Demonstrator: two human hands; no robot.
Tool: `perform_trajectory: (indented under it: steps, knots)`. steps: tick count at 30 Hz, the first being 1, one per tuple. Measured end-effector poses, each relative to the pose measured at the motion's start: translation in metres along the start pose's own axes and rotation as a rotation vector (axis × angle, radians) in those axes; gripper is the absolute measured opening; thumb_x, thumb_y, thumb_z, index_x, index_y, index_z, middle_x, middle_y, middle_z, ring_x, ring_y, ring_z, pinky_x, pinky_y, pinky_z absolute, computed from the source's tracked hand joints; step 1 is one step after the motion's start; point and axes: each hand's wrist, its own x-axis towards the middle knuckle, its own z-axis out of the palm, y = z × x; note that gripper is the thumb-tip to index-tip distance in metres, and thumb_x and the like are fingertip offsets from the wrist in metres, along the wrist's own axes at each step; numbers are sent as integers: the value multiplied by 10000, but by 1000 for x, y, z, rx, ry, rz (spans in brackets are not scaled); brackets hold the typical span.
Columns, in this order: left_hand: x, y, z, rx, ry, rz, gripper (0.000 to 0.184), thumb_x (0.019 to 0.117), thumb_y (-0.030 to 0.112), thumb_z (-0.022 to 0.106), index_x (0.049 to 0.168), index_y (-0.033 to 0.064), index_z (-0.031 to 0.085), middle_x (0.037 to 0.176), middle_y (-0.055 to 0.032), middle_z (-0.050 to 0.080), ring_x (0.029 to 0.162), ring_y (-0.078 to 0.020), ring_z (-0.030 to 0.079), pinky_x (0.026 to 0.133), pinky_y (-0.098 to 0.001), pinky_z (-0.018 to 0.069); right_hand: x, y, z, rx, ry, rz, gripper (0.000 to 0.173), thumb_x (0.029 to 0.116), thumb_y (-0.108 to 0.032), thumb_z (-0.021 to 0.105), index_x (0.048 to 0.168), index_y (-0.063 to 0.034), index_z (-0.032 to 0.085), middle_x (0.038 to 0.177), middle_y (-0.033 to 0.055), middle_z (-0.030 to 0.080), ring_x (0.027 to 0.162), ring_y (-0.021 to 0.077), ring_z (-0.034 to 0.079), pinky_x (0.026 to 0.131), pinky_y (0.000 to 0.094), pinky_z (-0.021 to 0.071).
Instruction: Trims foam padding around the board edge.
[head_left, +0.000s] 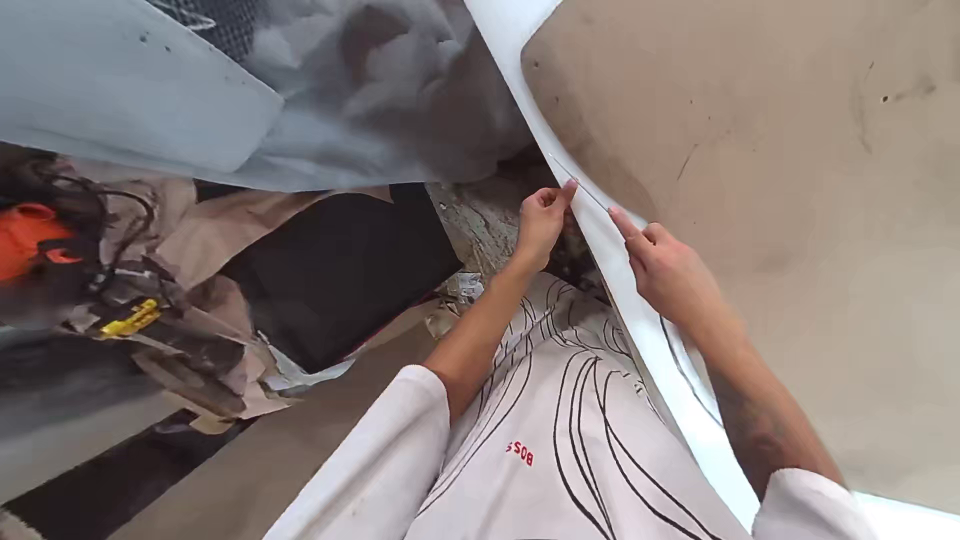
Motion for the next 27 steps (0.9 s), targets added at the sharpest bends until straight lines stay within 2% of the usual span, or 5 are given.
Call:
perform_trajectory:
  steps: [5,8,13,20,27]
  knots:
    - [20,-11,-10,88,50,48,438,968,485,682,1099,67,688,869,-77,720,693,-177,695,668,-381,617,49,-14,4,-30,57,-4,605,1063,-161,447,1641,-279,310,965,153,638,665,260,635,588,435,550]
    - [27,-10,-17,43,178,226,472,1001,421,656,1346,115,558,1188,-69,677,987,-180,700,827,-410,619,69,-20,6,-46,71,-21,601,1055,-151,470,1635,-227,331,960,144,656,674,244,646,597,413,563]
    - [68,18,-26,-87,129,617,616,1110,199,428,1622,-17,161,1687,-144,246,1557,-229,263,1287,-423,291,98,-31,18,-54,100,-23,595,1048,-146,484,1624,-225,359,906,115,643,641,220,626,559,384,546]
    - [67,27,-12,-26,94,501,571,1134,247,348,1657,109,163,1732,3,121,1555,-115,234,1276,-364,273,118,-35,26,-56,105,-44,590,1026,-119,497,1604,-182,400,914,125,642,617,206,620,544,355,541]
    - [72,24,-5,55,150,553,560,1126,197,360,1643,61,192,1734,-28,105,1572,-138,186,1287,-376,249,116,-41,34,-74,128,-8,590,1018,-107,509,1597,-176,415,964,144,647,600,205,626,527,341,544]
